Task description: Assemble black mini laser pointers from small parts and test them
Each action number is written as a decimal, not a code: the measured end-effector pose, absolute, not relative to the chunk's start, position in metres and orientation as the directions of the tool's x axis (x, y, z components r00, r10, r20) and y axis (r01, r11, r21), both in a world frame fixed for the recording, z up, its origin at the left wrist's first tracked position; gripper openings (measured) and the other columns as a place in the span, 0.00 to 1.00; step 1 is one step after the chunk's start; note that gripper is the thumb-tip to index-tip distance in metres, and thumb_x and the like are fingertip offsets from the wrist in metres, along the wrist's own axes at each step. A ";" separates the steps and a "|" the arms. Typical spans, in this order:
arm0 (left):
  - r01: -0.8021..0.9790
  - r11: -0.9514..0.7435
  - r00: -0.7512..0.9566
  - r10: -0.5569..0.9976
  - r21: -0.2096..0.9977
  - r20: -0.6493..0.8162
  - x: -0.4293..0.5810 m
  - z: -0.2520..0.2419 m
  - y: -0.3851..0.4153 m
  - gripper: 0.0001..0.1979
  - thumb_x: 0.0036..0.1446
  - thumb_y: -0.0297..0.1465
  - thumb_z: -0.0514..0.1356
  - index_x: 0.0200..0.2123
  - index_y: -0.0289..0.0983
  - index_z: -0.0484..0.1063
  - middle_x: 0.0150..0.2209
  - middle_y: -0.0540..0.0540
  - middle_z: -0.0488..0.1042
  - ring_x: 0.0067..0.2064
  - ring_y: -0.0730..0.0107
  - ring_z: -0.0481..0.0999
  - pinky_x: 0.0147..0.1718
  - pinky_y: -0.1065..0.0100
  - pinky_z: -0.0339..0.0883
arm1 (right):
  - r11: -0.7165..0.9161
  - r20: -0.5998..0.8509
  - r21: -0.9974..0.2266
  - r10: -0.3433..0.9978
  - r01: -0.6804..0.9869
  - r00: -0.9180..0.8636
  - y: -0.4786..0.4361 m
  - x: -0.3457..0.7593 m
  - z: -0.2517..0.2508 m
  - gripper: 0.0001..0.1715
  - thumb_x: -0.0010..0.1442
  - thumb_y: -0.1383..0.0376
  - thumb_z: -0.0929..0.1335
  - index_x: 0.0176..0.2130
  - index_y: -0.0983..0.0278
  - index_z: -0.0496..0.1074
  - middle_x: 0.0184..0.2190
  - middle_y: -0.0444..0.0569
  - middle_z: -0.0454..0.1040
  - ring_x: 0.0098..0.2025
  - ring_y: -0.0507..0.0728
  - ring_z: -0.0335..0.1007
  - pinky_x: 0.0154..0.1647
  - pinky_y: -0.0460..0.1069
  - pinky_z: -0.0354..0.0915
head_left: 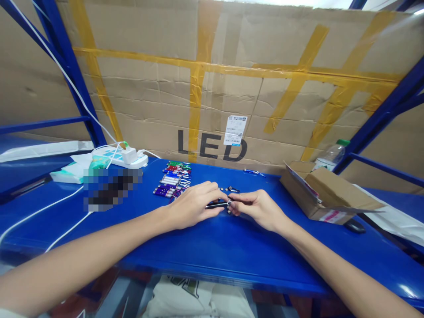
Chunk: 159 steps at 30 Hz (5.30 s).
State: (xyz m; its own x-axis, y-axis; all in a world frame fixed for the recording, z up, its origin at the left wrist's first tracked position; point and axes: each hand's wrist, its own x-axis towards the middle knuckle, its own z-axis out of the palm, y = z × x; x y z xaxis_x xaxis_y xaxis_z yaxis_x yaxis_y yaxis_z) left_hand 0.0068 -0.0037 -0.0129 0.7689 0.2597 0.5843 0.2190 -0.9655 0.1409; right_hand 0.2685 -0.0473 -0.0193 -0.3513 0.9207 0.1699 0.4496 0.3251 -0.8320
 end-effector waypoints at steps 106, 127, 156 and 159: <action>0.459 -0.853 0.671 0.516 0.248 0.533 0.012 -0.023 0.001 0.11 0.77 0.35 0.54 0.51 0.39 0.75 0.49 0.43 0.81 0.49 0.58 0.79 0.50 0.56 0.72 | 0.345 0.322 -0.902 0.938 0.260 -0.127 -0.046 0.252 -0.019 0.25 0.62 0.45 0.76 0.45 0.61 0.76 0.31 0.43 0.72 0.29 0.52 0.65 0.30 0.48 0.64; 0.450 -0.846 0.669 0.531 0.286 0.520 0.013 -0.022 0.002 0.11 0.77 0.36 0.55 0.53 0.38 0.75 0.50 0.43 0.80 0.50 0.57 0.78 0.52 0.55 0.71 | 0.320 0.279 -0.914 0.942 0.248 -0.189 -0.047 0.253 -0.020 0.25 0.70 0.43 0.70 0.43 0.62 0.74 0.27 0.42 0.74 0.26 0.52 0.64 0.29 0.48 0.61; 0.447 -0.841 0.679 0.541 0.305 0.496 0.011 -0.021 0.002 0.09 0.75 0.35 0.58 0.53 0.41 0.72 0.52 0.45 0.80 0.51 0.57 0.79 0.52 0.56 0.71 | 0.298 0.255 -0.927 0.945 0.227 -0.203 -0.048 0.252 -0.020 0.24 0.69 0.44 0.70 0.43 0.63 0.74 0.25 0.42 0.74 0.25 0.52 0.64 0.28 0.49 0.60; 0.454 -0.841 0.678 0.541 0.295 0.497 0.011 -0.022 0.002 0.09 0.75 0.36 0.57 0.54 0.41 0.72 0.52 0.44 0.81 0.51 0.56 0.79 0.52 0.56 0.71 | 0.299 0.254 -0.926 0.946 0.230 -0.203 -0.048 0.252 -0.019 0.24 0.69 0.44 0.70 0.42 0.63 0.74 0.25 0.42 0.75 0.24 0.52 0.64 0.27 0.49 0.60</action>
